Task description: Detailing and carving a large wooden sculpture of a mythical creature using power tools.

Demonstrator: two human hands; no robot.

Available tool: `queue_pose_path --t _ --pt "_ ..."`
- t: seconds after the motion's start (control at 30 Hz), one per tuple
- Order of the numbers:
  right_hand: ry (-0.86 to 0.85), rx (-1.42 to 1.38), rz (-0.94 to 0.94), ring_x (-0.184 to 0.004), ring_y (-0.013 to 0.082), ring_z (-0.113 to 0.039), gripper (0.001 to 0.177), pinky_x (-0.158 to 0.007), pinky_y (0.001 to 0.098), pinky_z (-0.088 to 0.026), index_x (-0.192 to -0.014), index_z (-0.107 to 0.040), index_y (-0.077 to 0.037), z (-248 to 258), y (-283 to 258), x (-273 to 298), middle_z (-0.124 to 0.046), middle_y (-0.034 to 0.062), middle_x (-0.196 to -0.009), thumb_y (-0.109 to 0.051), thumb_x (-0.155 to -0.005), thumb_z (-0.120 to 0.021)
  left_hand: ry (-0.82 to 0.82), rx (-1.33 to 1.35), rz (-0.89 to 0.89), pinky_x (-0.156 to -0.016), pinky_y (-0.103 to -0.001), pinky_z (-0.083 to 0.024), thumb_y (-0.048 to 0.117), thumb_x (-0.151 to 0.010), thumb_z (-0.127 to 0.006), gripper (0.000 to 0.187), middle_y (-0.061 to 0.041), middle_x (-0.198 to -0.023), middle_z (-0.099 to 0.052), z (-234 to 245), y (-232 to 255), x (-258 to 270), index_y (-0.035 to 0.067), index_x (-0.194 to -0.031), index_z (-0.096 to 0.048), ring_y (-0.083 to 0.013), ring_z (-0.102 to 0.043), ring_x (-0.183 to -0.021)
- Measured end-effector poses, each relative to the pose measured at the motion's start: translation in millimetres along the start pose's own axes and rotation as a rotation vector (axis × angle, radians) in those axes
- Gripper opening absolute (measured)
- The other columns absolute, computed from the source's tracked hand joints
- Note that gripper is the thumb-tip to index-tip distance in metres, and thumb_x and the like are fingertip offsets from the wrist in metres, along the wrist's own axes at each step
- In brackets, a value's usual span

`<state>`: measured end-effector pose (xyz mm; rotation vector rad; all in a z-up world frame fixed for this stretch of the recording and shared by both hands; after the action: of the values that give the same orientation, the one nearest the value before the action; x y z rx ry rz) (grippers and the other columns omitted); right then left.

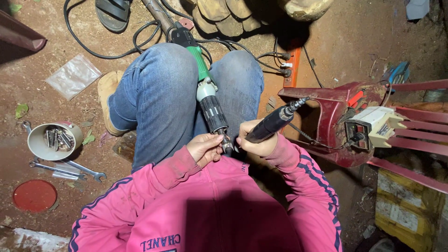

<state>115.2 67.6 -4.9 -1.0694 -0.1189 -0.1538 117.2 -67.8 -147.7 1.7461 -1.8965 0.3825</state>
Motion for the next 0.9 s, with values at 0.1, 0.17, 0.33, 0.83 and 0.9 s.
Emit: queue_pose_path --t 0.1,0.17,0.33,0.83,0.9 --pt "0.012 -0.046 0.0 -0.05 0.0274 -0.056 0.028 -0.052 0.0326 -0.046 -0.063 -0.056 -0.016 -2 -5 -2 -0.05 0.0056 -0.053 -0.023 -0.084 -0.073 0.001 0.0 -0.006 -0.052 -0.022 -0.055 0.019 -0.097 -0.072 0.02 -0.003 -0.081 -0.06 2 0 0 0.004 -0.1 -0.06 -0.0138 -0.064 -0.07" --pt "0.009 -0.045 0.003 -0.05 0.0266 -0.056 0.029 -0.052 0.032 -0.046 -0.062 -0.056 -0.017 -5 -2 -1 -0.05 0.0042 -0.052 -0.024 -0.084 -0.073 0.002 0.005 -0.011 -0.051 -0.023 -0.055 0.019 -0.097 -0.072 0.02 -0.003 -0.081 -0.059 1 0 1 0.004 -0.099 -0.06 -0.0142 -0.064 -0.07" --pt "-0.015 -0.02 0.016 -0.051 0.0274 -0.056 0.029 -0.053 0.0327 -0.047 -0.064 -0.055 -0.017 -4 -16 -5 -0.049 0.0045 -0.054 -0.025 -0.086 -0.072 0.002 0.013 -0.013 -0.05 -0.024 -0.055 0.02 -0.097 -0.073 0.021 -0.003 -0.081 -0.058 7 -6 -4 0.004 -0.1 -0.059 -0.0151 -0.064 -0.069" --pt "-0.029 -0.013 0.011 -0.052 0.031 -0.054 0.03 -0.054 0.0359 -0.046 -0.065 -0.053 -0.014 -4 -12 -4 -0.048 0.0086 -0.055 -0.024 -0.088 -0.07 0.002 0.006 -0.006 -0.049 -0.023 -0.053 0.018 -0.098 -0.071 0.02 -0.003 -0.08 -0.059 2 -1 -1 0.004 -0.101 -0.058 -0.0148 -0.066 -0.068" --pt "-0.043 -0.009 0.024 -0.055 0.0326 -0.056 0.029 -0.055 0.037 -0.047 -0.067 -0.053 -0.013 -4 -7 -5 -0.049 0.0105 -0.056 -0.023 -0.091 -0.066 0.007 0.012 -0.008 -0.05 -0.023 -0.053 0.018 -0.098 -0.071 0.021 -0.003 -0.082 -0.06 3 -1 -1 0.004 -0.103 -0.057 -0.0149 -0.065 -0.069"
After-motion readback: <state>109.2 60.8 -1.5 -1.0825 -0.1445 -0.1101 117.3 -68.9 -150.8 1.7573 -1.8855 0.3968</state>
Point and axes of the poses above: each hand's wrist, its own x-axis away from the middle knuckle, its own z-axis out of the back of the hand, y = z × x, the point moved 9 cm from there along -x, towards the middle knuckle
